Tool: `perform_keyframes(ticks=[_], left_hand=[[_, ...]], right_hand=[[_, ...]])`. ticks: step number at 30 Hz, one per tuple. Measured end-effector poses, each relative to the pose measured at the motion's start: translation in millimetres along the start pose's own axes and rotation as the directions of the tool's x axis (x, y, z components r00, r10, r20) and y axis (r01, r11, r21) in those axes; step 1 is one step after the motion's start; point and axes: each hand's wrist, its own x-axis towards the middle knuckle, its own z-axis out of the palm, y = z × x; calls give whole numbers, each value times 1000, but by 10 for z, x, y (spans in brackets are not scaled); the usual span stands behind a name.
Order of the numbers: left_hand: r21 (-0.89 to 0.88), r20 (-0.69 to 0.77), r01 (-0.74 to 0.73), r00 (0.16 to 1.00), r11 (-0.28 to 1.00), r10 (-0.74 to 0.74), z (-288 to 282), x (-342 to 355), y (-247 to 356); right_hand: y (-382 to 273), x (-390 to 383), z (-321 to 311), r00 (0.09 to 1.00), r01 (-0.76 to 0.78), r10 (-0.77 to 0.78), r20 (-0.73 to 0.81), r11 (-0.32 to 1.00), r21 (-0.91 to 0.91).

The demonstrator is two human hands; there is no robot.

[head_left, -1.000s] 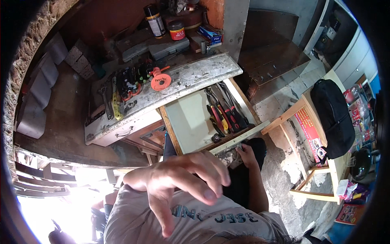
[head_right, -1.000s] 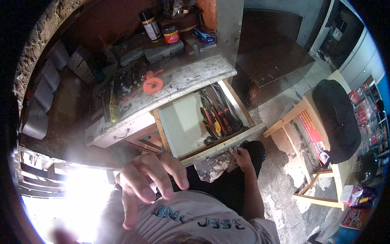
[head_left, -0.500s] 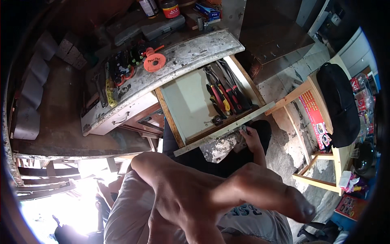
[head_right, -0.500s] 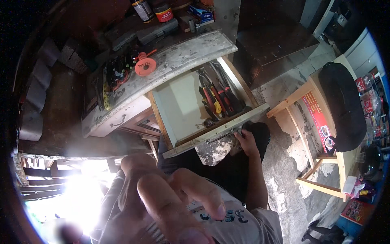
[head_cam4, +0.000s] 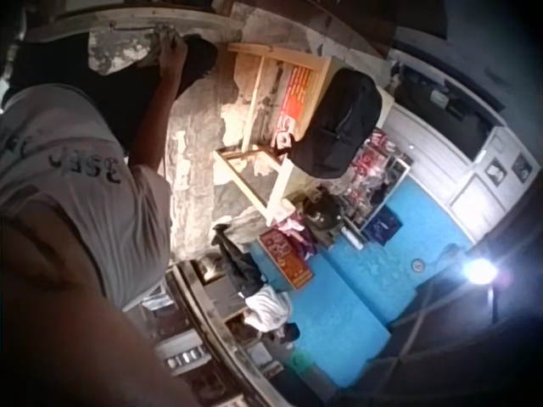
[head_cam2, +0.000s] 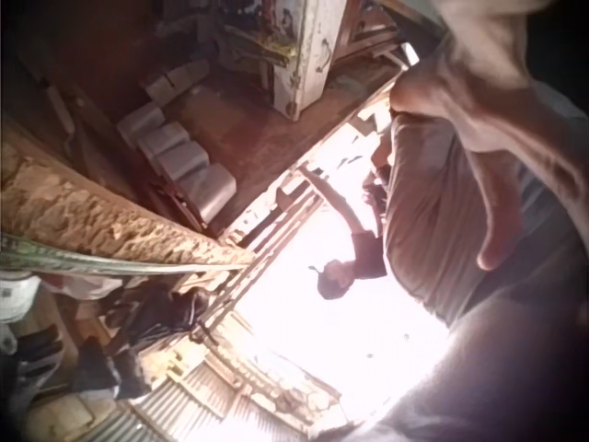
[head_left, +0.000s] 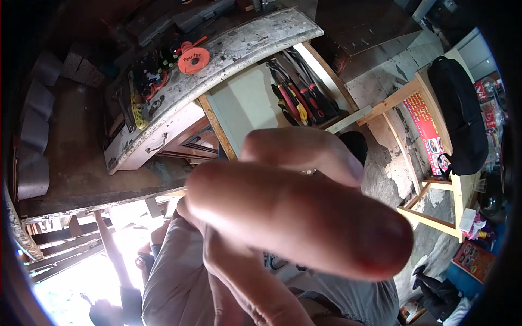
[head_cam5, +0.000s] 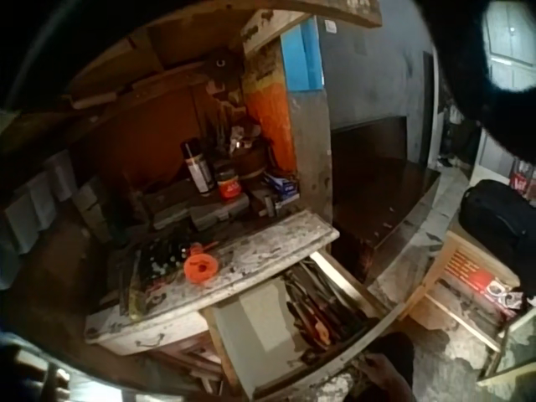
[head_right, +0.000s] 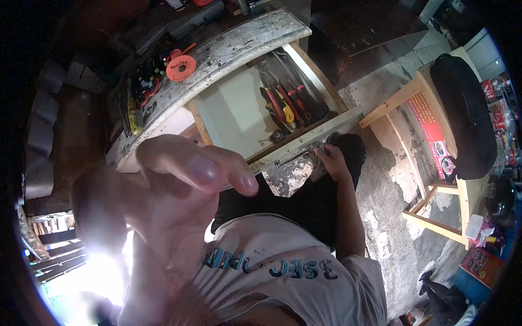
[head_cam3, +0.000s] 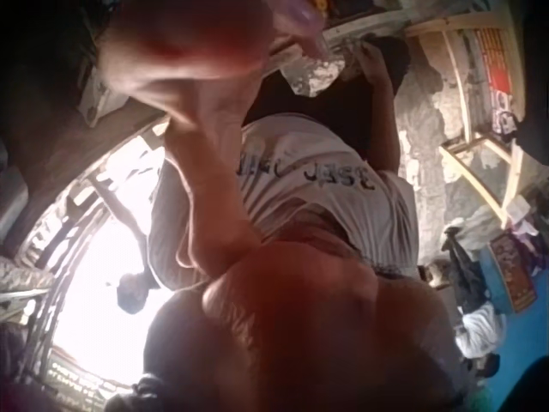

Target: Cleaning a small furniture component using a cloth and a screwdriver.

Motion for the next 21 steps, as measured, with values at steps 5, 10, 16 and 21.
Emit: perform_keyframes(ticks=[5, 10, 16, 21], left_hand=[[-103, 111, -12, 994, 995, 23, 176, 146, -364], [-139, 198, -12, 979, 990, 40, 6, 262, -457], [-199, 225, -5, 973, 980, 51, 82, 230, -410], [-185, 137, 36, 990, 982, -10, -197, 164, -174]], right_hand=[[490, 37, -131, 998, -69, 69, 4, 989, 127], [579, 77, -127, 997, -78, 77, 33, 996, 34], [527, 41, -120, 997, -81, 81, 7, 987, 137], [-32, -30, -14, 996, -80, 78, 32, 995, 65]])
